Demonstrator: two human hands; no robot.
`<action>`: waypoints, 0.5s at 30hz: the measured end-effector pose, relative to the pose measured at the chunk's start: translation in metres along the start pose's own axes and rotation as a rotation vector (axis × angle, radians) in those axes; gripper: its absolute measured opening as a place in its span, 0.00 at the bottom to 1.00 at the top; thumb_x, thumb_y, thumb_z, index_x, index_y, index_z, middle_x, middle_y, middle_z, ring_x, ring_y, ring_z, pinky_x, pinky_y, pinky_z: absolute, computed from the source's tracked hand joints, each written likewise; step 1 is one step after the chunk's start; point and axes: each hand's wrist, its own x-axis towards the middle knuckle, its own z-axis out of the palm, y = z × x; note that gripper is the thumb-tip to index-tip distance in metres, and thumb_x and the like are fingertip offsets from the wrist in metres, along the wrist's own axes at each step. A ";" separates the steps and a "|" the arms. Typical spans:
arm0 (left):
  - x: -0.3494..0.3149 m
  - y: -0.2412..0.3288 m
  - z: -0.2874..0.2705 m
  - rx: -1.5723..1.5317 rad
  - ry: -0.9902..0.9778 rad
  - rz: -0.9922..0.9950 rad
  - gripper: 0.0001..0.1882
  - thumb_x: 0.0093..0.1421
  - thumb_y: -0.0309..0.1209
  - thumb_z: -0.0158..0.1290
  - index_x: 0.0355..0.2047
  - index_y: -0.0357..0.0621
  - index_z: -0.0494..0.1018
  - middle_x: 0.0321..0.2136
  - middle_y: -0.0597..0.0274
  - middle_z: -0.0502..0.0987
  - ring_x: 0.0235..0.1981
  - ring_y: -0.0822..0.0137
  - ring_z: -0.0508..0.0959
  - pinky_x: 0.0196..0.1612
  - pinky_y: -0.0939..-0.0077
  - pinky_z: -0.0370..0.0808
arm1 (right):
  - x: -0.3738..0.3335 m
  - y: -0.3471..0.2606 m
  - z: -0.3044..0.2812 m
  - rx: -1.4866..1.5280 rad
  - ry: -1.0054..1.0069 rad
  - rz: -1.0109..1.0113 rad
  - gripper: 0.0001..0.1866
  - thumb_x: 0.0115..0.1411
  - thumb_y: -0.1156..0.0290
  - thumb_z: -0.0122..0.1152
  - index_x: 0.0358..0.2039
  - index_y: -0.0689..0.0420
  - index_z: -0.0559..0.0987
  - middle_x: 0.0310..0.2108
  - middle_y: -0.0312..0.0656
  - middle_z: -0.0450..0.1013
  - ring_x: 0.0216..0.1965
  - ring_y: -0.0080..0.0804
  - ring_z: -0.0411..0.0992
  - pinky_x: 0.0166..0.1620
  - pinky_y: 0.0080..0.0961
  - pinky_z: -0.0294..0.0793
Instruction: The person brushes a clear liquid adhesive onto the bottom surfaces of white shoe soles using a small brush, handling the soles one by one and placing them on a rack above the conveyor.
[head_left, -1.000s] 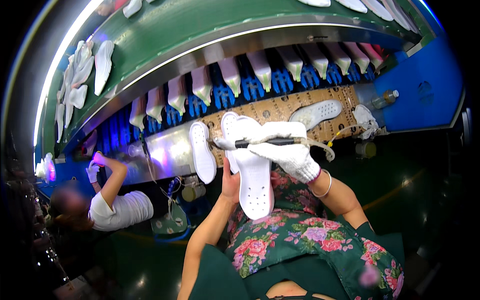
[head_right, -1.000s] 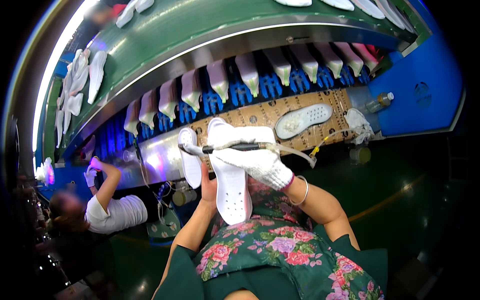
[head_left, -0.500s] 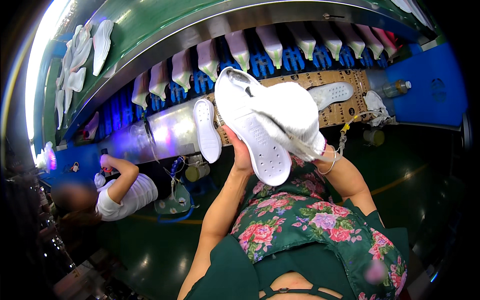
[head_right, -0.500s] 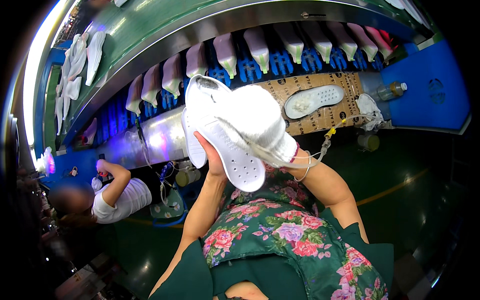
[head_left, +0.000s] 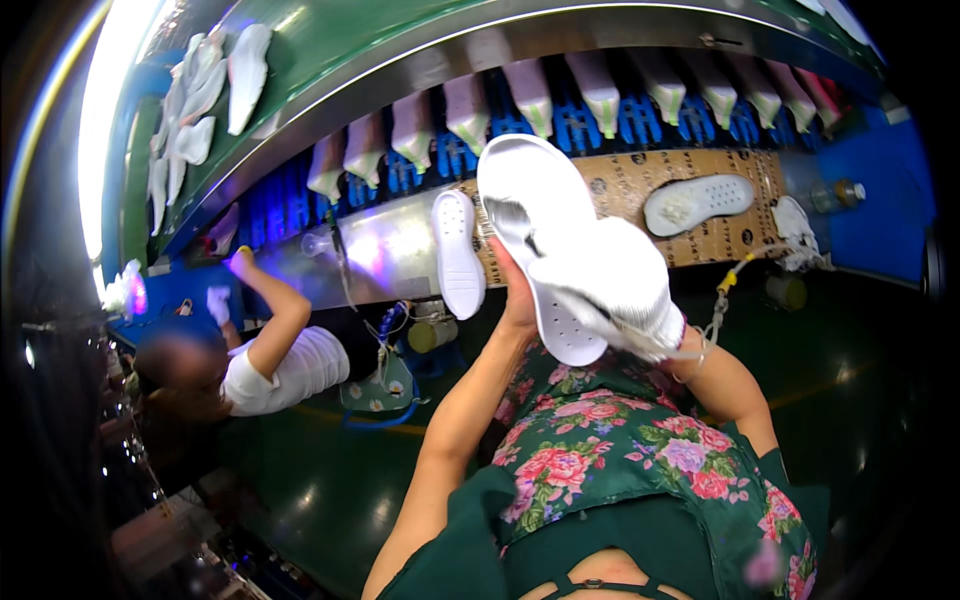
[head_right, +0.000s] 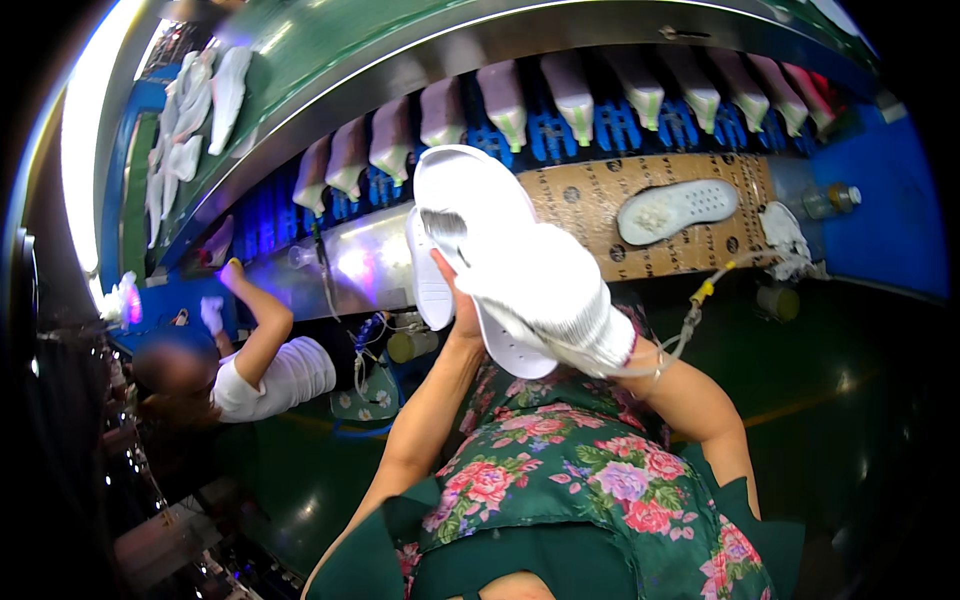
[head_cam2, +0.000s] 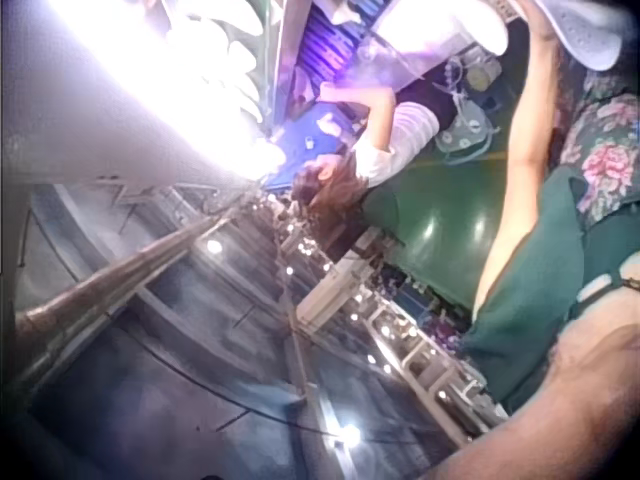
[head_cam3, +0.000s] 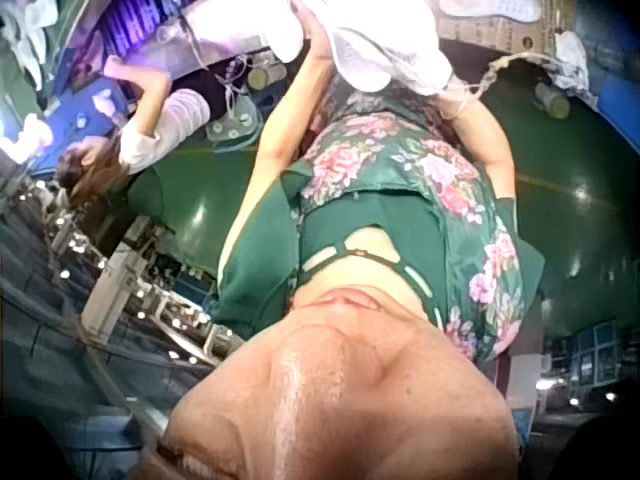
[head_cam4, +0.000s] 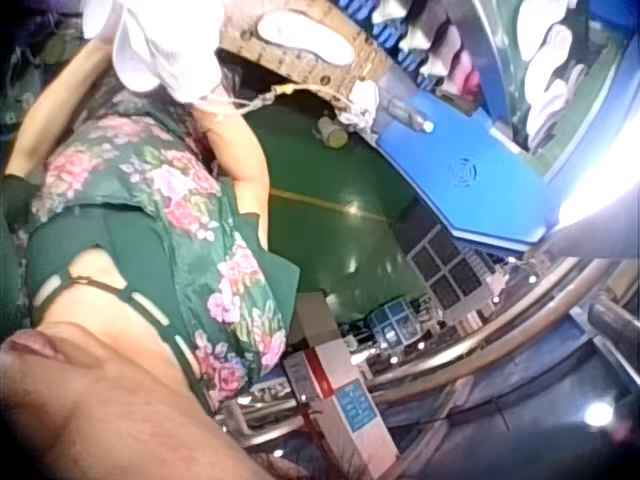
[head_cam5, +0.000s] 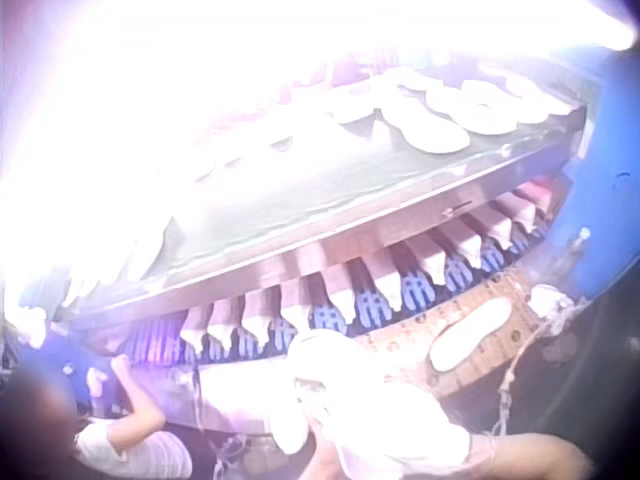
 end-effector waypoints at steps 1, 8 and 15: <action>-0.001 0.003 -0.003 0.034 -0.001 0.020 0.54 0.60 0.77 0.22 0.71 0.47 0.51 0.64 0.55 0.66 0.63 0.57 0.69 0.66 0.57 0.67 | 0.002 -0.005 -0.002 0.099 -0.016 0.009 0.15 0.46 0.77 0.72 0.37 0.51 0.86 0.36 0.39 0.82 0.36 0.41 0.79 0.42 0.35 0.76; 0.010 0.018 -0.016 0.009 -0.154 0.016 0.53 0.61 0.77 0.20 0.74 0.53 0.43 0.70 0.56 0.57 0.69 0.55 0.61 0.69 0.54 0.60 | 0.016 0.005 -0.006 0.090 0.047 0.001 0.15 0.47 0.81 0.70 0.37 0.56 0.85 0.37 0.44 0.81 0.36 0.43 0.79 0.40 0.33 0.77; 0.017 0.033 -0.024 0.046 -0.027 0.137 0.57 0.57 0.79 0.26 0.71 0.46 0.49 0.64 0.55 0.64 0.63 0.58 0.68 0.63 0.58 0.70 | 0.018 0.007 -0.003 0.345 0.039 0.127 0.12 0.49 0.82 0.68 0.36 0.57 0.85 0.33 0.45 0.82 0.32 0.37 0.79 0.35 0.29 0.77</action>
